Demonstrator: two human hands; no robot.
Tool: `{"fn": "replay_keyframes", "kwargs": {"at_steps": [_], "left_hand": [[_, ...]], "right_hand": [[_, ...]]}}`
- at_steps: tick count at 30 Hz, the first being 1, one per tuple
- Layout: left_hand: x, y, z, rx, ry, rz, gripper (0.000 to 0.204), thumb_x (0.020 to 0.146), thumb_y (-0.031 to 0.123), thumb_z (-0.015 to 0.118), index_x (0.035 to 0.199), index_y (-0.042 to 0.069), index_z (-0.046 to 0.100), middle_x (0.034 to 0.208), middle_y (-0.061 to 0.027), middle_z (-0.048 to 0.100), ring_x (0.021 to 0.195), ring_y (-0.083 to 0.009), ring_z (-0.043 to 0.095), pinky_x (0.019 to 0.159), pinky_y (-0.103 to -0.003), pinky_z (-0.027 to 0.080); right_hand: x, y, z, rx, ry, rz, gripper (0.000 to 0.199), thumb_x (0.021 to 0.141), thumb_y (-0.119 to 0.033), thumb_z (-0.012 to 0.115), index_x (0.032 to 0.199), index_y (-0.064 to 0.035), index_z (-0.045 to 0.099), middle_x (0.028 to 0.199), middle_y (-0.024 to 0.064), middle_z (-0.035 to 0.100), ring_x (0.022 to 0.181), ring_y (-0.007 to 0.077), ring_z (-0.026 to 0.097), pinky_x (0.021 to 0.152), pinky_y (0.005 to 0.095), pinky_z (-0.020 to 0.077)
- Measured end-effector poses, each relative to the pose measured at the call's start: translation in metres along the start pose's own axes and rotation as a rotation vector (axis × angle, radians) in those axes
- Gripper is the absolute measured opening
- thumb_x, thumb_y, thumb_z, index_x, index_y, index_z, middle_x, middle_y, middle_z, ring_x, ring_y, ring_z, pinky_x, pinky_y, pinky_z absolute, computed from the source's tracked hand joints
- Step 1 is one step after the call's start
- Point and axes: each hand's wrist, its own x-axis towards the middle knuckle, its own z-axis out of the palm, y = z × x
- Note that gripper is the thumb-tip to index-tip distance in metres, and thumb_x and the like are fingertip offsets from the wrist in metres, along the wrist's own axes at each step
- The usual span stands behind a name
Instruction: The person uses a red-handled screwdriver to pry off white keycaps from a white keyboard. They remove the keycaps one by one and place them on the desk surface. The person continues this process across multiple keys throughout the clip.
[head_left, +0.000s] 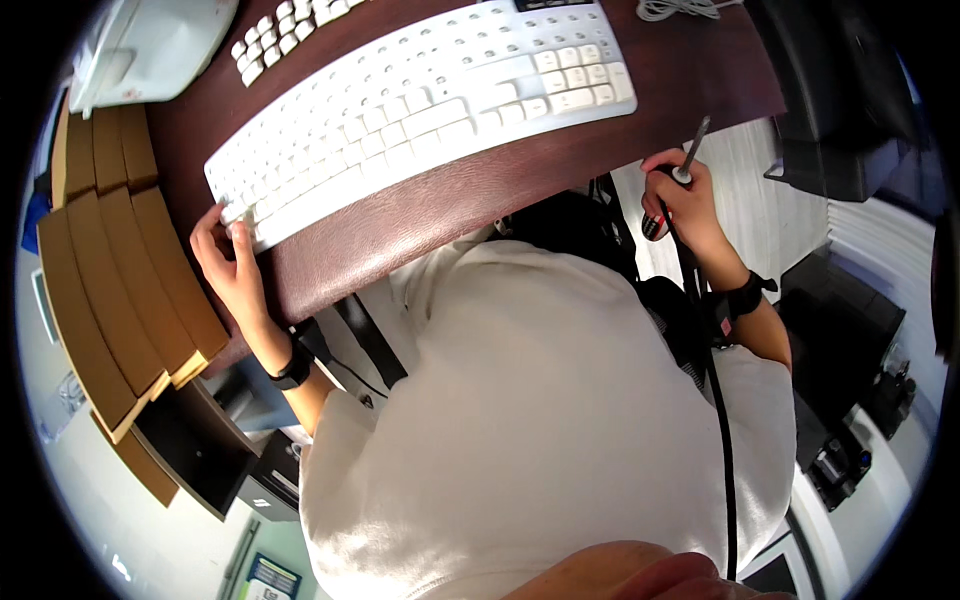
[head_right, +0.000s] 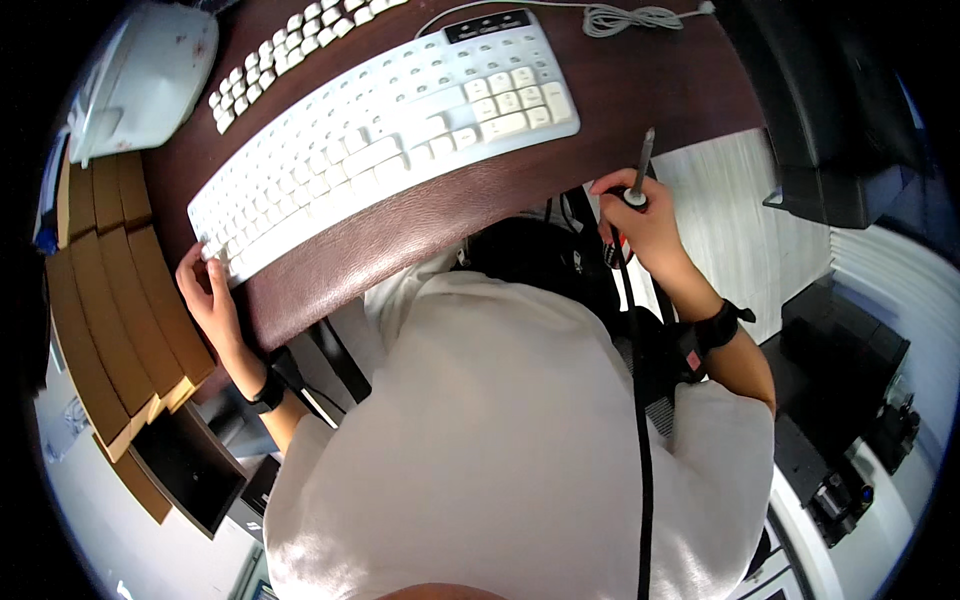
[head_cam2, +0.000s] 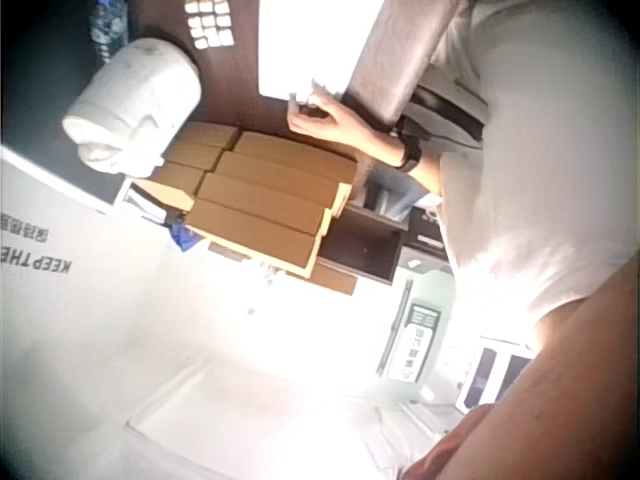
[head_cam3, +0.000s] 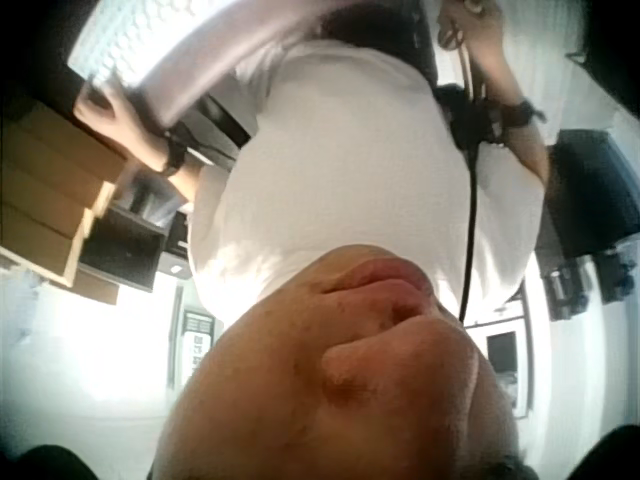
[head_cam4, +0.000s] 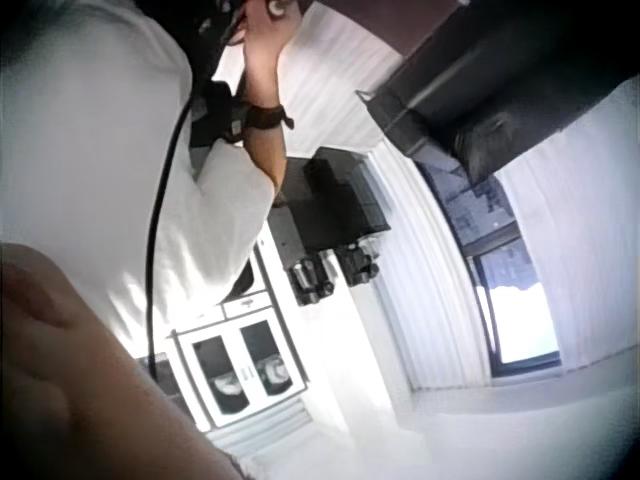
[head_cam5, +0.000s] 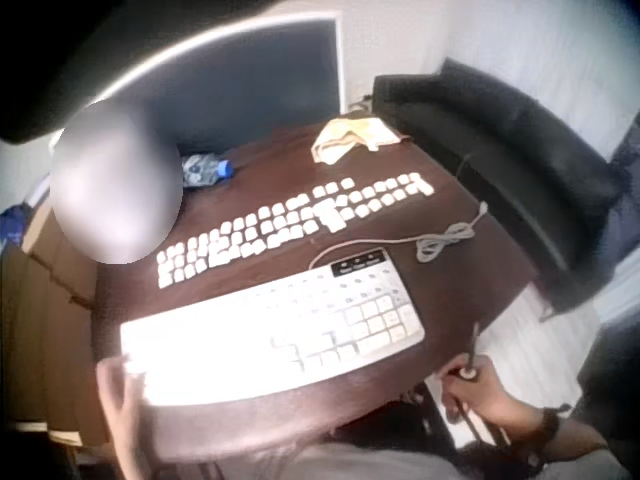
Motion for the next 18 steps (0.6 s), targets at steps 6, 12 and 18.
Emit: {"fn": "replay_keyframes", "kwargs": {"at_steps": [6,12,18], "left_hand": [[0.001,-0.014,0.003,0.031,0.040,0.053,0.032,0.101,0.023,0.058,0.122,-0.002,0.060,0.118,-0.0116,0.060,0.103,-0.0202,0.057,0.093,-0.033,0.046],[0.000,-0.015,0.004,-0.017,0.053,0.028,0.033,0.103,0.025,0.055,0.121,-0.002,0.060,0.112,-0.0101,0.060,0.097,-0.0183,0.055,0.088,-0.032,0.046],[0.008,-0.006,0.005,0.027,0.046,0.023,0.033,0.103,0.024,0.055,0.120,-0.003,0.062,0.114,-0.0116,0.062,0.101,-0.0203,0.057,0.093,-0.033,0.045]], "right_hand": [[0.006,-0.005,0.013,-0.222,-0.311,0.022,0.009,0.081,-0.004,0.063,0.088,-0.0033,0.068,0.069,-0.0017,0.059,0.059,0.0063,0.056,0.053,0.0242,0.0440],[0.009,-0.024,0.031,-0.424,-0.676,0.006,0.012,0.078,-0.008,0.064,0.087,-0.0030,0.070,0.066,0.0019,0.062,0.060,0.0102,0.056,0.056,0.0282,0.0427],[-0.017,-0.054,-0.012,-0.568,-0.973,0.181,0.018,0.077,-0.011,0.064,0.091,-0.0033,0.072,0.059,0.0034,0.059,0.048,0.0113,0.051,0.044,0.0283,0.0388]]}}
